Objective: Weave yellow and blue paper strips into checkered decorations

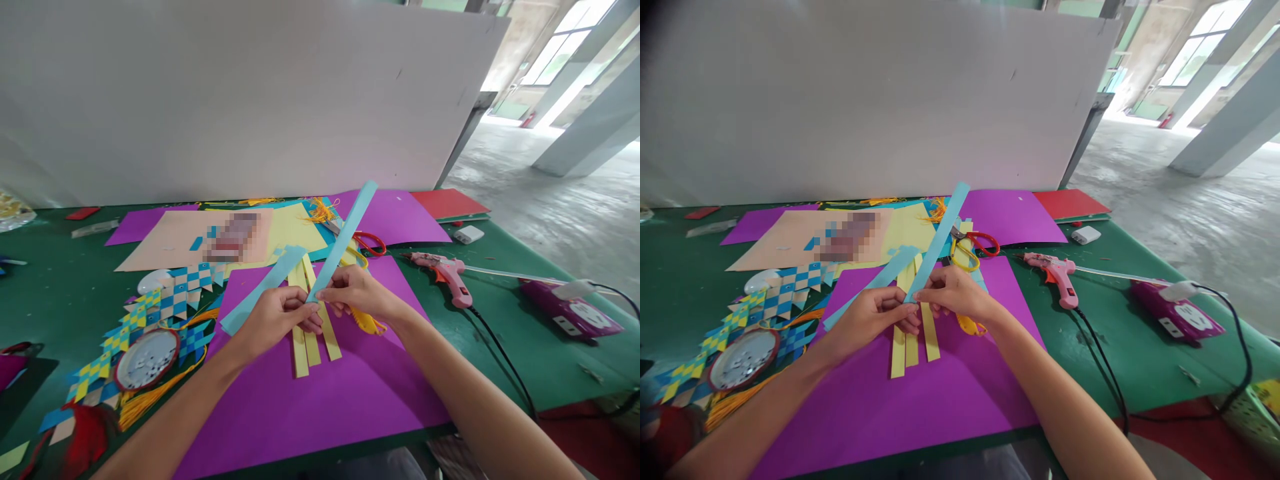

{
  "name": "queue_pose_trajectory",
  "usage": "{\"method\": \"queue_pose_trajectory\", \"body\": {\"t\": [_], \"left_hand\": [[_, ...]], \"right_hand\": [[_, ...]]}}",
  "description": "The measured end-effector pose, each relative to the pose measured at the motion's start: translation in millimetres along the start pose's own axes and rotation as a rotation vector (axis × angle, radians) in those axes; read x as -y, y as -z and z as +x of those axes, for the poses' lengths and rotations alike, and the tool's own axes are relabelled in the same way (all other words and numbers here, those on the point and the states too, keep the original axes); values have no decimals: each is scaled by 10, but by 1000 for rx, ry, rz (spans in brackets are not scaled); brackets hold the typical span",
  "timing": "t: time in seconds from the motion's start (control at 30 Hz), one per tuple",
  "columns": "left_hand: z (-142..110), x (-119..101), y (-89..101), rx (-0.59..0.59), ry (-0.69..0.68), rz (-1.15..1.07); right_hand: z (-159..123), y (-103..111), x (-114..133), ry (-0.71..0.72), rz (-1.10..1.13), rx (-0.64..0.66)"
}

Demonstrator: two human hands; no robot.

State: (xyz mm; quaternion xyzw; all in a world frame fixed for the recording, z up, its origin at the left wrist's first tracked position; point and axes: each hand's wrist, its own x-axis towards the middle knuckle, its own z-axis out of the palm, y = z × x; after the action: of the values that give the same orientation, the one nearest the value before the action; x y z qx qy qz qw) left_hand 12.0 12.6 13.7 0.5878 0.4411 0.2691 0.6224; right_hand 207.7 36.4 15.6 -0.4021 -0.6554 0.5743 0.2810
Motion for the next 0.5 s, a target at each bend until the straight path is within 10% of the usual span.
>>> {"method": "queue_pose_trajectory", "body": {"t": [0.5], "left_hand": [[28, 19, 35, 12, -20, 22]], "right_hand": [[-2, -13, -26, 32, 127, -49]]}}
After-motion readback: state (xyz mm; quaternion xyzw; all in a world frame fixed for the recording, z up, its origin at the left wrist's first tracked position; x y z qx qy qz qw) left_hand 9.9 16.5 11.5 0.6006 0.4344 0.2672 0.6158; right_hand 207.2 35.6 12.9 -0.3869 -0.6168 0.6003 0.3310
